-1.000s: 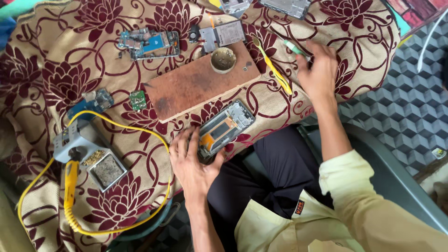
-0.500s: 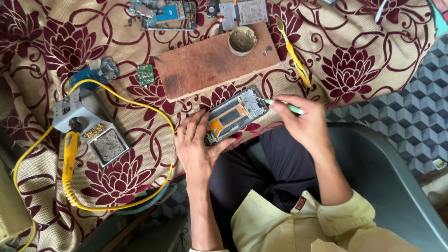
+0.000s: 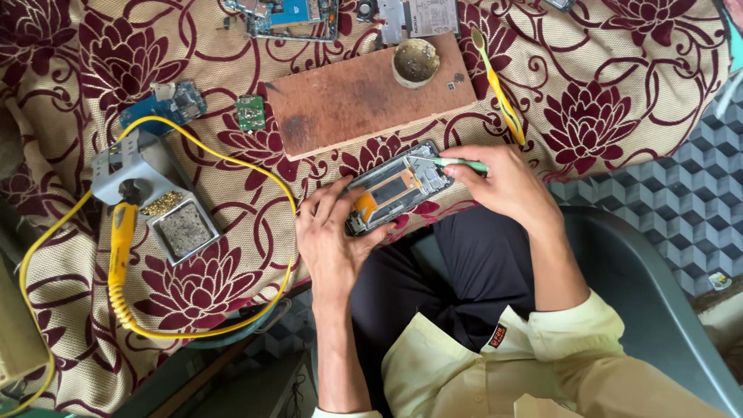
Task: The person cleans the interior of a disassembled smartphone using a small brush and a toothbrush. They repeatedly scrub the frame and internal components, then wipe the surface with a cloth.
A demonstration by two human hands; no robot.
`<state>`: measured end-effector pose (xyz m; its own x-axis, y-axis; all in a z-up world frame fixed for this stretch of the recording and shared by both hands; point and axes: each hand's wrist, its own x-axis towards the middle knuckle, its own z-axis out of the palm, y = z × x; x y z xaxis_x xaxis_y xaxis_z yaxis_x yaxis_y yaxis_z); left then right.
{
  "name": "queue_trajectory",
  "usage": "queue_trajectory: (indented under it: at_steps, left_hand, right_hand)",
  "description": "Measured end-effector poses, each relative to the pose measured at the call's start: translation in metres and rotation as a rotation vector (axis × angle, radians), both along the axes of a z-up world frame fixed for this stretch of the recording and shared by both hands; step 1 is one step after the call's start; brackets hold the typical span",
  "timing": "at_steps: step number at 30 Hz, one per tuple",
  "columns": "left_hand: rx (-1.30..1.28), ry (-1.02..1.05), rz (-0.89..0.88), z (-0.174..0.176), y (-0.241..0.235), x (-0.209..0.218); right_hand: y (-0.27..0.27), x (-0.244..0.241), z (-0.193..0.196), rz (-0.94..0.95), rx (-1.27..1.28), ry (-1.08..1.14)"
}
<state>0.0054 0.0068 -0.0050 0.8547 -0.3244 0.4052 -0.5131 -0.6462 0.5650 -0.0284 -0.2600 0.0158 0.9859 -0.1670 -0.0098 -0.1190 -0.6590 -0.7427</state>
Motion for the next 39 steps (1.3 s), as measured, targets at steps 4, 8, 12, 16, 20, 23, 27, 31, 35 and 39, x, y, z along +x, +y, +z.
queue_trajectory:
  at_steps: [4, 8, 12, 16, 20, 23, 27, 31, 35, 39]
  left_hand:
    - [0.021, -0.021, -0.009, 0.000, 0.001, 0.000]
    - [0.014, -0.014, -0.011, -0.001, 0.001, 0.001]
    - [0.015, -0.005, -0.003, 0.000, 0.001, 0.000]
    - [0.025, 0.000, -0.005, 0.002, 0.001, 0.000]
    - [0.023, 0.007, -0.007, 0.002, 0.001, 0.000]
    - [0.014, -0.003, -0.007, 0.002, 0.001, -0.001]
    - [0.019, 0.000, -0.007, 0.002, 0.000, 0.000]
    - [0.023, 0.004, -0.006, 0.003, 0.001, 0.000]
    - [0.014, -0.005, -0.010, 0.004, 0.001, 0.000]
    - [0.004, 0.023, 0.000, 0.003, 0.000, -0.001]
  right_hand:
    - [0.000, 0.005, 0.003, 0.013, -0.013, -0.051]
    - [-0.004, 0.008, -0.001, 0.111, -0.082, -0.257]
    - [-0.009, 0.010, -0.011, 0.102, -0.122, -0.320]
    - [-0.009, 0.012, -0.017, 0.099, -0.088, -0.309]
    - [-0.007, 0.014, -0.019, 0.106, -0.081, -0.347]
    - [-0.006, 0.014, -0.018, 0.065, -0.025, -0.268]
    - [-0.009, 0.012, -0.017, 0.090, -0.052, -0.342]
    - [-0.009, 0.011, -0.018, 0.082, -0.071, -0.356]
    - [-0.006, 0.011, -0.018, 0.070, -0.062, -0.299]
    - [-0.004, 0.013, -0.019, 0.091, -0.053, -0.313]
